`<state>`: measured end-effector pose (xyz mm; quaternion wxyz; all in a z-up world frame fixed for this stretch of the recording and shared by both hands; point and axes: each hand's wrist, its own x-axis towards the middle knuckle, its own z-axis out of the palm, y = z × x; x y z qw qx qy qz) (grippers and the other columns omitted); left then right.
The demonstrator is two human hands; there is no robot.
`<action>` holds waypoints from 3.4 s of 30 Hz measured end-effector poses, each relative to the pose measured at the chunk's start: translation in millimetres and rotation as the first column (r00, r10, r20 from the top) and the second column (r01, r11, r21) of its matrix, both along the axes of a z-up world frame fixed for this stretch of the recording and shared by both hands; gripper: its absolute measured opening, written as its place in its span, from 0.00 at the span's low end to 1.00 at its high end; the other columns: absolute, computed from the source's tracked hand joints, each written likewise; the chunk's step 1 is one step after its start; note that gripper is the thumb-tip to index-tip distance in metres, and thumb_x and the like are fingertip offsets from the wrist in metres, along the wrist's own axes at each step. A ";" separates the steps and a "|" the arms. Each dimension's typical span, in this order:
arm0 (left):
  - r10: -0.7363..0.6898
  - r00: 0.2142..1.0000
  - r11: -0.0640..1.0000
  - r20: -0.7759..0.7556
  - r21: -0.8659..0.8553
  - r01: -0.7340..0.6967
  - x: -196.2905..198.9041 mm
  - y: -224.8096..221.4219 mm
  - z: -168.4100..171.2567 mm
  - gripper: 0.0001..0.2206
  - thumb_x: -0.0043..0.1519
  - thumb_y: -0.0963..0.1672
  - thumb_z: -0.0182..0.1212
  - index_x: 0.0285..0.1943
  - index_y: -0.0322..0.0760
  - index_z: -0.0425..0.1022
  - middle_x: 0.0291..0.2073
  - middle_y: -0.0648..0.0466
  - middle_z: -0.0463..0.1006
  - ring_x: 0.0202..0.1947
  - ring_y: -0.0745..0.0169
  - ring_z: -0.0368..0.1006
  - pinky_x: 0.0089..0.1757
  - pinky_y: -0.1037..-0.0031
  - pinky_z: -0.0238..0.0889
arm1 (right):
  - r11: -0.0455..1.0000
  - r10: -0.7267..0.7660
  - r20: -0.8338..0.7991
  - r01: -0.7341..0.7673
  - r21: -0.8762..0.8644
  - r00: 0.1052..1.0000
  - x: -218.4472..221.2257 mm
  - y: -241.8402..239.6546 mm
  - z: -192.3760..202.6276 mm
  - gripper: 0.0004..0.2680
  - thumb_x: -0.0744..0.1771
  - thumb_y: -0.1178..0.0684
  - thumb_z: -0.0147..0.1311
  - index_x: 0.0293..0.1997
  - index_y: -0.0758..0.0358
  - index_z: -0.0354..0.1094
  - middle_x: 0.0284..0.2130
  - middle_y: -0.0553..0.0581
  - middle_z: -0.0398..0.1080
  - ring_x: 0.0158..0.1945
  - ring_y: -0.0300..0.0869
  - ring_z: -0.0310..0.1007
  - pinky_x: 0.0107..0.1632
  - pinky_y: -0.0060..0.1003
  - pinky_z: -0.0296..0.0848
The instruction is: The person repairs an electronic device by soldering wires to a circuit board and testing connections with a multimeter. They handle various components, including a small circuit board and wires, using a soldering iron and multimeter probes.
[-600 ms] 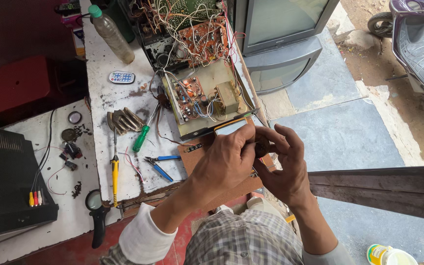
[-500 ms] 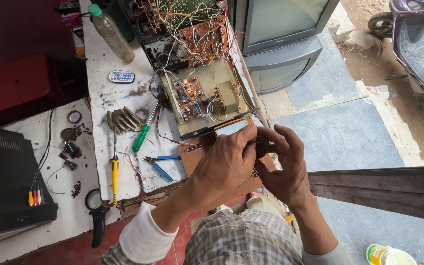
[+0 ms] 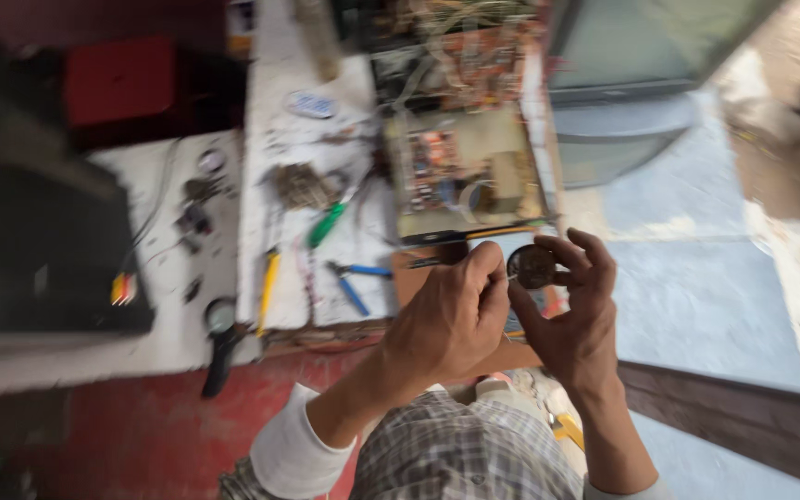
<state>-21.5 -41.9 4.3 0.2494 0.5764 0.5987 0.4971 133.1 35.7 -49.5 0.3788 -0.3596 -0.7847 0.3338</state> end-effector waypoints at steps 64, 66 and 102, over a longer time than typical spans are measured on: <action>-0.505 0.115 0.824 0.855 0.439 0.358 -159.6 -104.0 5.3 0.07 0.68 0.42 0.59 0.44 0.32 0.66 0.18 0.61 0.49 0.16 0.74 0.41 0.22 0.76 0.34 | 0.736 0.126 -0.650 -0.510 -0.445 0.750 -45.2 -63.3 -51.0 0.10 0.73 0.51 0.48 0.59 0.64 0.61 0.45 0.66 0.71 0.44 0.49 0.78 0.44 0.39 0.80; -0.561 0.027 0.760 0.827 0.502 0.412 -146.4 -81.1 6.3 0.07 0.68 0.41 0.58 0.42 0.31 0.66 0.17 0.60 0.48 0.15 0.73 0.40 0.20 0.76 0.33 | 0.732 0.166 -0.733 -0.580 -0.358 0.660 -50.5 -52.8 -39.2 0.09 0.74 0.51 0.48 0.57 0.63 0.58 0.55 0.68 0.67 0.56 0.52 0.75 0.55 0.44 0.81; -0.311 0.087 0.946 0.947 0.299 0.128 -29.6 35.7 -9.8 0.03 0.73 0.41 0.54 0.50 0.35 0.71 0.40 0.54 0.66 0.32 0.71 0.62 0.35 0.79 0.60 | 0.957 0.032 -0.723 -0.229 -0.176 0.690 15.1 4.3 -30.3 0.14 0.72 0.64 0.56 0.57 0.60 0.49 0.48 0.56 0.59 0.55 0.46 0.73 0.63 0.41 0.75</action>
